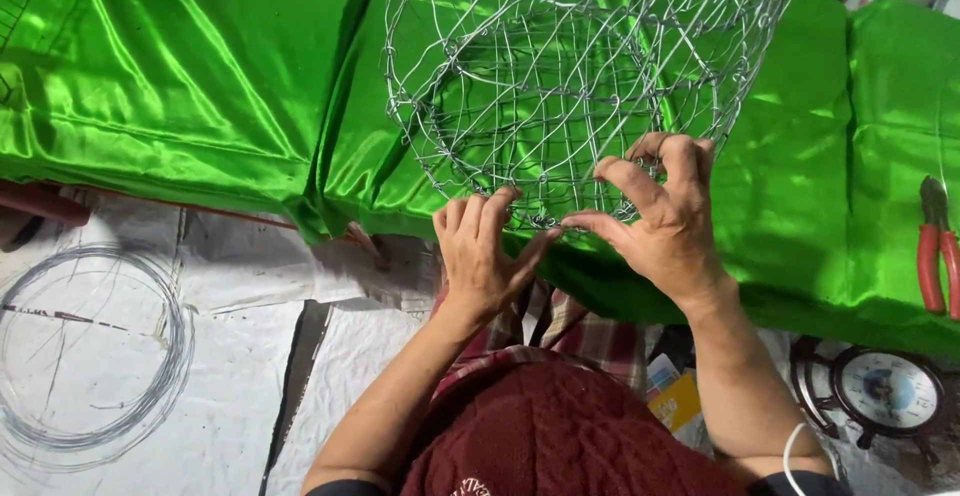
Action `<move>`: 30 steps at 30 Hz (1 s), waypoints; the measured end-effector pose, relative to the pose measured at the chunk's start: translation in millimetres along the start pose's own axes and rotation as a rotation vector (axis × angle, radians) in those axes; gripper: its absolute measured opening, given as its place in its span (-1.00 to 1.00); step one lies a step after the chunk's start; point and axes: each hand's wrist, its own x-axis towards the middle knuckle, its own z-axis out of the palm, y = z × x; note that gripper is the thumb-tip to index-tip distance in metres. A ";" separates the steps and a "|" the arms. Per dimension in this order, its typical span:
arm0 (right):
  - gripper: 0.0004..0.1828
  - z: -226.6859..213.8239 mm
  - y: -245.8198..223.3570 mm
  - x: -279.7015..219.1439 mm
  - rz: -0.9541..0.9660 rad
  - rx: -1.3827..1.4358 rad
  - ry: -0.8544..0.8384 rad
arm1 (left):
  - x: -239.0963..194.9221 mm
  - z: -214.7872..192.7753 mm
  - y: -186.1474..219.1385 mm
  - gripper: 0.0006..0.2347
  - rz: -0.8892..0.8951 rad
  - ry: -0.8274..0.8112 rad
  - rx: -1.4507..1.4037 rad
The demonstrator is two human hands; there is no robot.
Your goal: Securing a wire mesh to a circular wire rim by bending the wire ends with hands.
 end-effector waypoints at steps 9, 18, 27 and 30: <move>-0.17 -5.1 4.3 -3.7 -0.031 -0.092 -0.081 | -3.0 0.4 -0.5 -0.58 -0.059 -0.033 -0.062; -0.33 -8.5 -5.5 -4.7 -0.007 -0.073 -0.024 | -0.9 0.0 5.7 -0.71 -0.099 -0.084 -0.124; -0.22 -12.3 8.3 -8.9 -0.013 0.156 0.107 | 1.2 -4.0 -18.4 -0.53 -0.010 0.067 -0.285; -0.19 -15.3 6.7 -1.8 0.025 0.210 0.183 | 10.8 -7.6 -29.7 -0.70 -0.086 0.342 -0.376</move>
